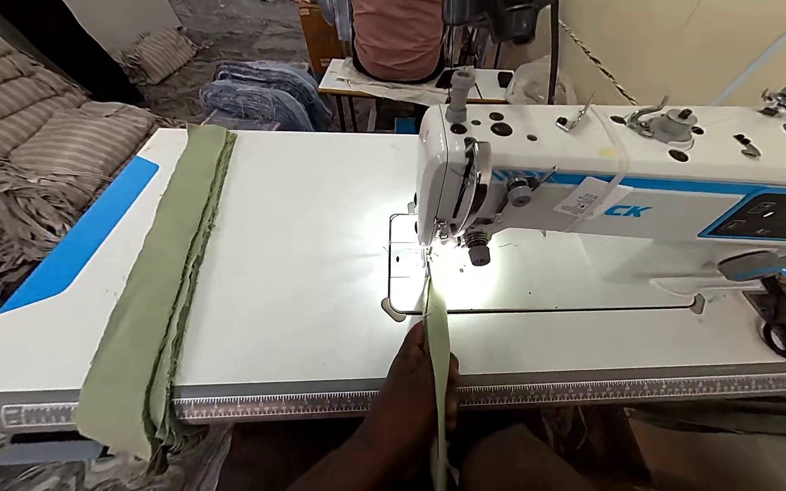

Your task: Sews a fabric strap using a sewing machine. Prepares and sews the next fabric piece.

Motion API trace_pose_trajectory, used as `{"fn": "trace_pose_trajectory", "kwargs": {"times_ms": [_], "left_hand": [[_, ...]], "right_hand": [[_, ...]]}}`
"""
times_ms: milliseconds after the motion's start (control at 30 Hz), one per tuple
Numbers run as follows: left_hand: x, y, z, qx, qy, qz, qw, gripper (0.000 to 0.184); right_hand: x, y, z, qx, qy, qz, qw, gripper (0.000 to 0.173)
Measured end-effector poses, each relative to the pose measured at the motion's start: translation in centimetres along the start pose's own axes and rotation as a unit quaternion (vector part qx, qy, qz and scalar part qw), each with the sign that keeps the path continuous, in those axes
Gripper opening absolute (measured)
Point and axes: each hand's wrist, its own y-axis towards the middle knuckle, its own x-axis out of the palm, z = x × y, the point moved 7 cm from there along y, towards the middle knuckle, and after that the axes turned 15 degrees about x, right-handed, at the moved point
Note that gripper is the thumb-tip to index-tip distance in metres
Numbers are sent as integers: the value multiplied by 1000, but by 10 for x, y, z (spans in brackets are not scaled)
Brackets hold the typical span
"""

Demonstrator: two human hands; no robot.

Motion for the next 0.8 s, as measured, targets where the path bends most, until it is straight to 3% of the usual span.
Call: {"fn": "trace_pose_trajectory", "kwargs": {"times_ms": [67, 133, 167, 233, 333, 400, 467, 533, 800], "left_hand": [[-9, -18, -6, 90, 97, -34, 991, 70], [-15, -30, -13, 141, 163, -64, 974, 79], [-16, -34, -16, 149, 200, -75, 966, 80], [-14, -37, -16, 137, 285, -82, 945, 81], [0, -34, -8, 79, 393, -133, 906, 75], [7, -32, -10, 50, 409, -170, 895, 72], [7, -33, -12, 76, 394, -164, 901, 61], [5, -34, -20, 107, 343, -142, 923, 55], [-1, -39, -25, 107, 248, -92, 959, 62]], "right_hand": [[-22, 25, 25, 48, 30, 130, 990, 38], [-46, 56, 47, 157, -33, 282, 946, 25], [-50, 72, 54, 208, -70, 299, 929, 26], [-49, 104, 62, 264, -142, 289, 909, 45], [-54, 124, 54, 222, -235, 342, 882, 30], [-52, 122, 49, 229, -274, 335, 872, 36], [-41, 118, 50, 268, -316, 265, 871, 57], [-37, 114, 50, 278, -332, 245, 867, 64], [-38, 112, 53, 267, -326, 276, 864, 60]]}}
